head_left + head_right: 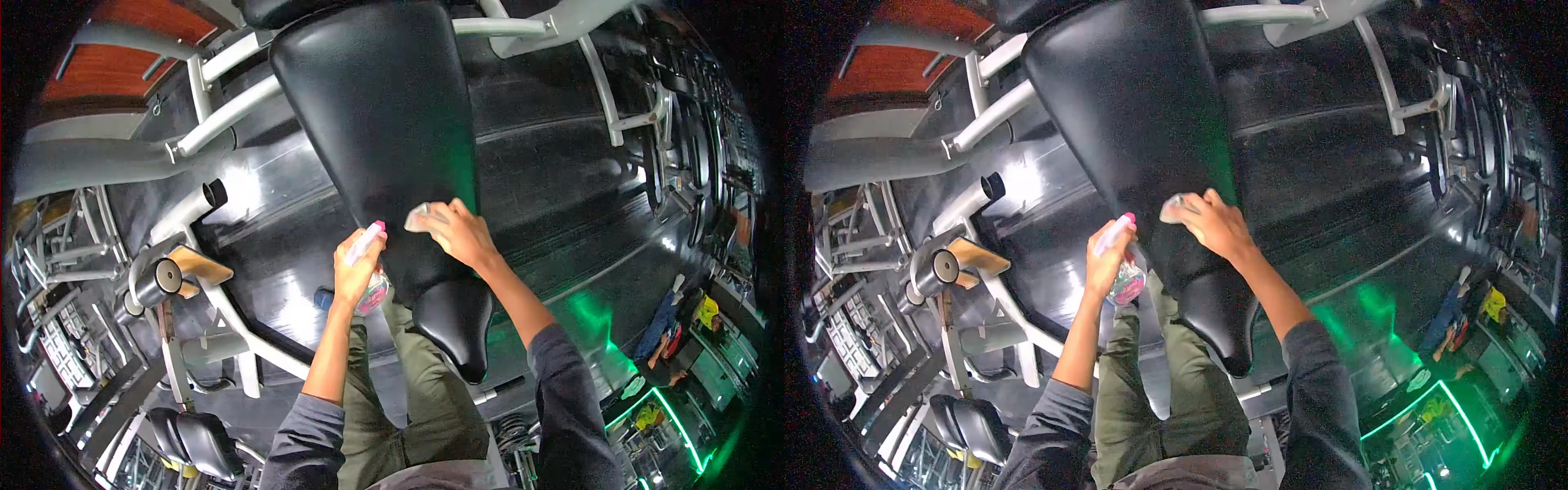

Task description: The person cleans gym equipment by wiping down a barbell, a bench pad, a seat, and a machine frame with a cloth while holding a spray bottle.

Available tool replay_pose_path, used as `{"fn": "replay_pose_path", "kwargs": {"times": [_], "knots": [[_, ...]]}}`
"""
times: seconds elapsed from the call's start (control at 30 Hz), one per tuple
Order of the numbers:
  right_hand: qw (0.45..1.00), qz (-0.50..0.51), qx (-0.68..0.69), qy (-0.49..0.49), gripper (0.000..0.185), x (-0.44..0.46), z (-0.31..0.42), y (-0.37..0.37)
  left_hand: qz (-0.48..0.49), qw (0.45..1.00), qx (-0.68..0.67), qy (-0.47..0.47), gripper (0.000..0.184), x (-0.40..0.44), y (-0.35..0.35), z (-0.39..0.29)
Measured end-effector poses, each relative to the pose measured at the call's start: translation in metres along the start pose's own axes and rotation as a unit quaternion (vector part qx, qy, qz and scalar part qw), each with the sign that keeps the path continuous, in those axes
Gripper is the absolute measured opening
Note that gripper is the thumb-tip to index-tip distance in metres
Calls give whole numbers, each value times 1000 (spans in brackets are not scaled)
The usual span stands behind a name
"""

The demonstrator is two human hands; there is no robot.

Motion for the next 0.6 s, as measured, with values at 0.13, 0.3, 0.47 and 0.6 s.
{"fn": "replay_pose_path", "kwargs": {"times": [0.13,0.3,0.47,0.6], "knots": [[991,-67,3,113,34,-10,-30,-14,23,999,23,19,22,13,12,-6],[931,-284,66,220,34,13,-30,-51,23,998,58,14,25,27,26,-4],[949,-182,107,233,43,-32,-27,-1,10,998,60,28,24,25,37,-26],[934,-229,67,265,35,-72,-54,-8,-25,994,96,52,26,23,37,-32]]}}
Point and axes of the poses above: each hand's wrist, its own x-axis towards the middle knuckle, its own y-axis out of the palm, z = x × y, the point moved 9 cm from there along x, towards the middle knuckle, and after that the axes turned 2 degrees about -y, right-handed, at the moved point
